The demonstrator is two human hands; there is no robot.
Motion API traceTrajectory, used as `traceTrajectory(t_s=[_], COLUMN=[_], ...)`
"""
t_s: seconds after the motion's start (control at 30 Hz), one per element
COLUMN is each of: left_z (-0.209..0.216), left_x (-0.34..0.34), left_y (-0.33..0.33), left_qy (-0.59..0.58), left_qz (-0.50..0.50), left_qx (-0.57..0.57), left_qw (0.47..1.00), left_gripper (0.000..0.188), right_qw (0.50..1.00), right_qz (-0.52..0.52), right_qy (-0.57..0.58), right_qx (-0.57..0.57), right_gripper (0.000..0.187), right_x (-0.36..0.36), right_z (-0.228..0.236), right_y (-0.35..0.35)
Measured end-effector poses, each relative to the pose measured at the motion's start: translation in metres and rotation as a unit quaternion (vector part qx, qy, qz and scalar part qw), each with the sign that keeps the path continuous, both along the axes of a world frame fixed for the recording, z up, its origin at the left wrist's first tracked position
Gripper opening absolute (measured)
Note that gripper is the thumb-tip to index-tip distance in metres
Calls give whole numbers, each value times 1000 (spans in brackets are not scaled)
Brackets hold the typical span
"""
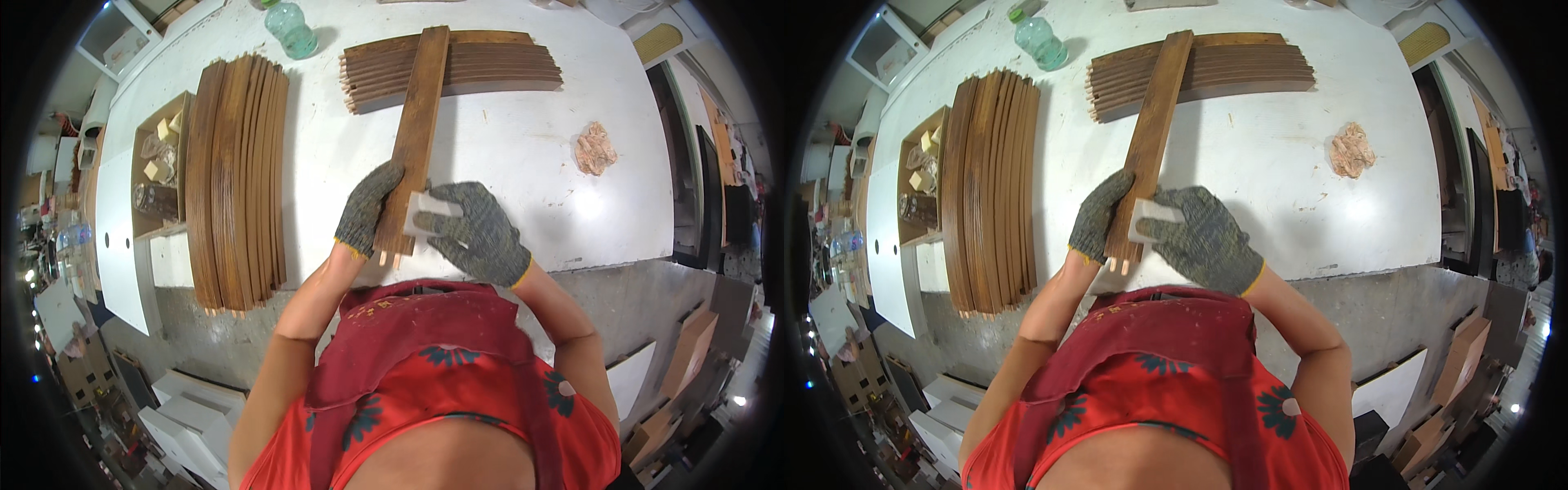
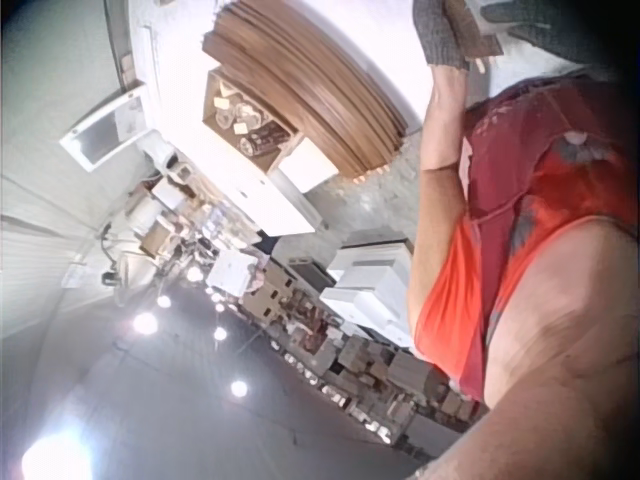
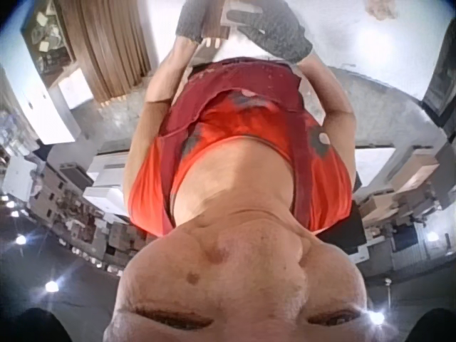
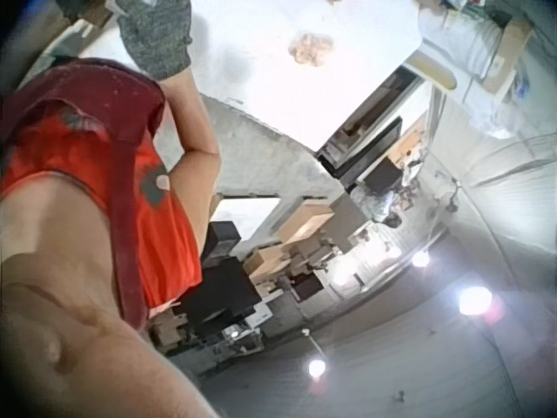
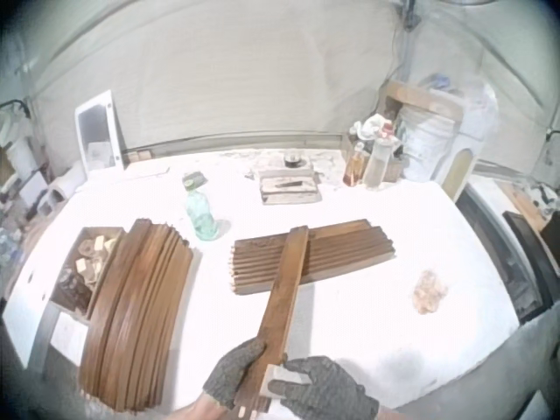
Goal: The person sands and wipes down wooden slats using a sanding block and a cloth, handling the slats individually at a workshop table.
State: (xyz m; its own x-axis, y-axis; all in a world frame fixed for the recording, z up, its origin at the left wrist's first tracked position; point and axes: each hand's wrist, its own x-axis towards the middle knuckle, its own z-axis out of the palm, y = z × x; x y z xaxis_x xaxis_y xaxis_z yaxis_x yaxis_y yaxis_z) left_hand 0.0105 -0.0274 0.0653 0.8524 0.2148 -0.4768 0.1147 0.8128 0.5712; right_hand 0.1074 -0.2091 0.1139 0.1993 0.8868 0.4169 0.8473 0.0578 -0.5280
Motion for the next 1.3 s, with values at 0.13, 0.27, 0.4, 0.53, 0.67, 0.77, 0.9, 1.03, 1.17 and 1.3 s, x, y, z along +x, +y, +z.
traceTrajectory(t_s=[0.13, 0.27, 0.4, 0.53, 0.67, 0.77, 0.9, 1.03, 1.17, 1.3], left_z=[-5, -8, -34, -45, -52, -44, -67, -53, -62, -69], left_x=[-12, -17, -24, -22, -22, -24, -24, 12, 31, 30], left_y=[-1, 1, 13, 17, 24, 18, 12, 3, -3, -2], left_qy=[2, 57, 50, 67, 109, 129, 125, 132, 163, 153], left_qz=[-19, -13, -45, -60, -83, -73, -39, -56, -74, -51], left_qx=[75, 58, 49, 152, 238, 321, 588, 587, 721, 603], left_qw=[997, 997, 996, 984, 962, 935, 798, 797, 669, 781], left_gripper=[38, 46, 50, 54, 57, 63, 82, 110, 118, 100], right_qw=[995, 982, 961, 959, 940, 937, 927, 903, 883, 908], right_qz=[-71, -84, -124, -270, -315, -347, -333, -340, -382, -337], right_qy=[-67, -162, -246, -60, -91, 32, 162, 244, 256, 212], right_qx=[-7, 39, 24, -55, -97, 31, 65, 100, 98, 132], right_gripper=[31, 29, 26, 26, 30, 34, 37, 37, 41, 43], right_x=[56, 146, 238, 290, 305, 272, 212, 152, 104, 91], right_z=[-28, -67, -81, -70, -66, -80, -102, -133, -158, -174], right_y=[30, 69, 108, 137, 132, 101, 54, 14, -12, -24])
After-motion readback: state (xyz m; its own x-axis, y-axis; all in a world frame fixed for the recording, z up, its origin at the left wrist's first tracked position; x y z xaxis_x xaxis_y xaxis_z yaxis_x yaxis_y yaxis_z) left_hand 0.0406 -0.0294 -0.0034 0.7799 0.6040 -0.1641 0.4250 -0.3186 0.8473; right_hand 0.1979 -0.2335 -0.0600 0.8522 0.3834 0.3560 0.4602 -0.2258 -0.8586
